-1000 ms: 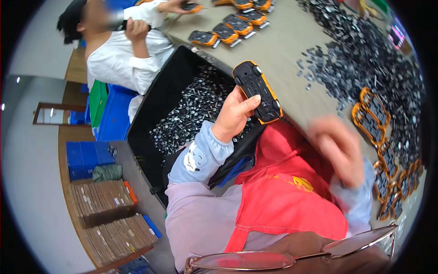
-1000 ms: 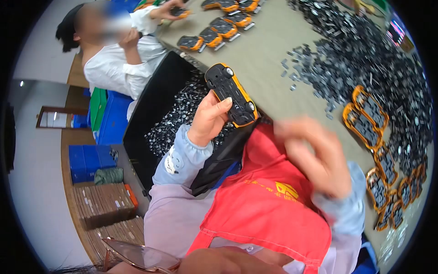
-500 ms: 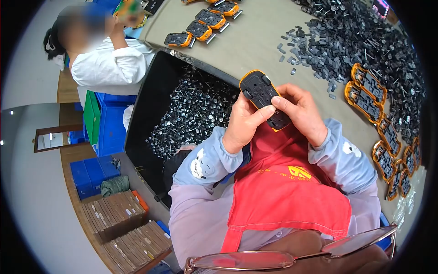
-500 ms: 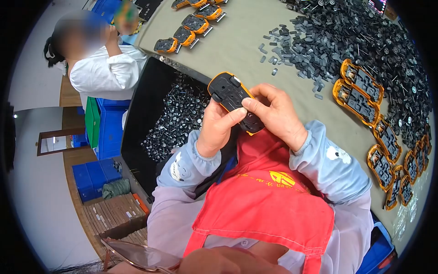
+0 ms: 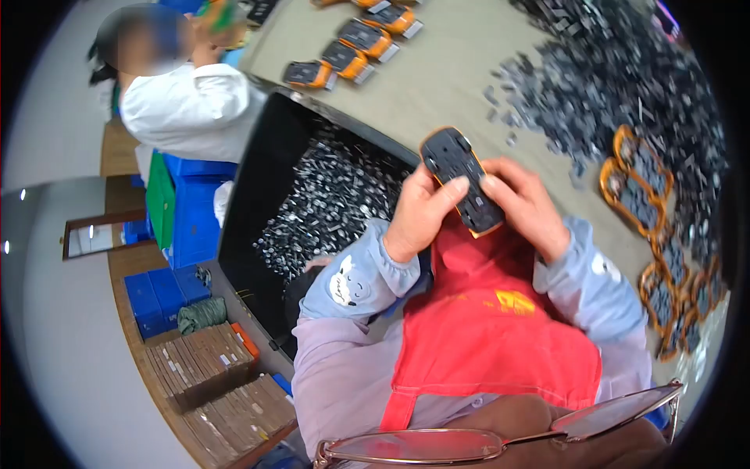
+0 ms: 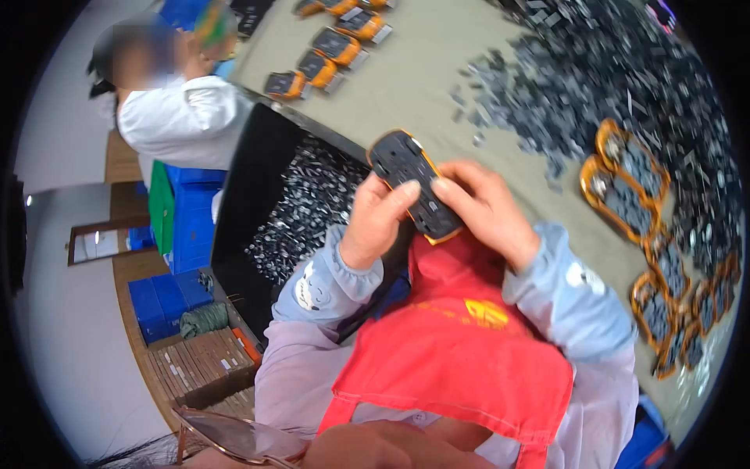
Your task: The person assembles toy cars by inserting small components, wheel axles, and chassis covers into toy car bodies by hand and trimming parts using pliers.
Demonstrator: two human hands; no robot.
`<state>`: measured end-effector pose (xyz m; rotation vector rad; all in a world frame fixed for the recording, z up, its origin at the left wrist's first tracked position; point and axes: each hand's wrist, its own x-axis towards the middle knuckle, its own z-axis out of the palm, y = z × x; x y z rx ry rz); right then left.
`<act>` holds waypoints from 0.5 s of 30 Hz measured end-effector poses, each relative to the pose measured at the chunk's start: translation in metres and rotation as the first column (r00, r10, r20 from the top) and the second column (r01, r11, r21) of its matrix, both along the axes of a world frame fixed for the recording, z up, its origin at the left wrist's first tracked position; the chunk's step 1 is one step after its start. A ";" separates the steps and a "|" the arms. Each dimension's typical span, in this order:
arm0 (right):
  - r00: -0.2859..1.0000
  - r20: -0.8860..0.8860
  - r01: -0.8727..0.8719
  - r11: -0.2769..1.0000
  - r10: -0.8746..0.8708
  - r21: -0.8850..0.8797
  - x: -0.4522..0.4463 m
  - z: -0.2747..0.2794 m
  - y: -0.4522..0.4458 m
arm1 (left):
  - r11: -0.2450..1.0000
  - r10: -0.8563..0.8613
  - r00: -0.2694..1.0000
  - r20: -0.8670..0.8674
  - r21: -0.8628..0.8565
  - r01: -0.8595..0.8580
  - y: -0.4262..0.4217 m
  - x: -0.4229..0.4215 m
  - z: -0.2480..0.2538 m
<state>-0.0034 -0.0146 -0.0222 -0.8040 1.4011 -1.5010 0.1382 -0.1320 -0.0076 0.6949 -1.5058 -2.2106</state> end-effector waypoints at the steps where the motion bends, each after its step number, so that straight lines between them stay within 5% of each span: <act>1: 0.998 0.053 -0.016 0.997 0.020 -0.071 0.003 0.003 0.000 | 0.998 0.029 0.999 -0.022 -0.052 -0.030 -0.010 -0.001 0.007; 9: 0.994 0.102 -0.025 1.000 0.024 0.012 0.002 -0.005 0.000 | 0.896 0.372 0.917 -0.144 -0.200 -0.396 -0.270 -0.010 0.047; 11: 0.997 0.064 -0.044 0.997 0.041 0.056 0.003 -0.005 -0.003 | 0.832 0.514 0.858 0.026 -0.257 -0.491 -0.326 -0.027 0.053; 15: 0.997 -0.055 -0.057 0.997 0.060 0.058 0.002 -0.005 -0.007 | 0.824 0.564 0.825 0.020 -0.071 -0.562 -0.399 -0.077 0.019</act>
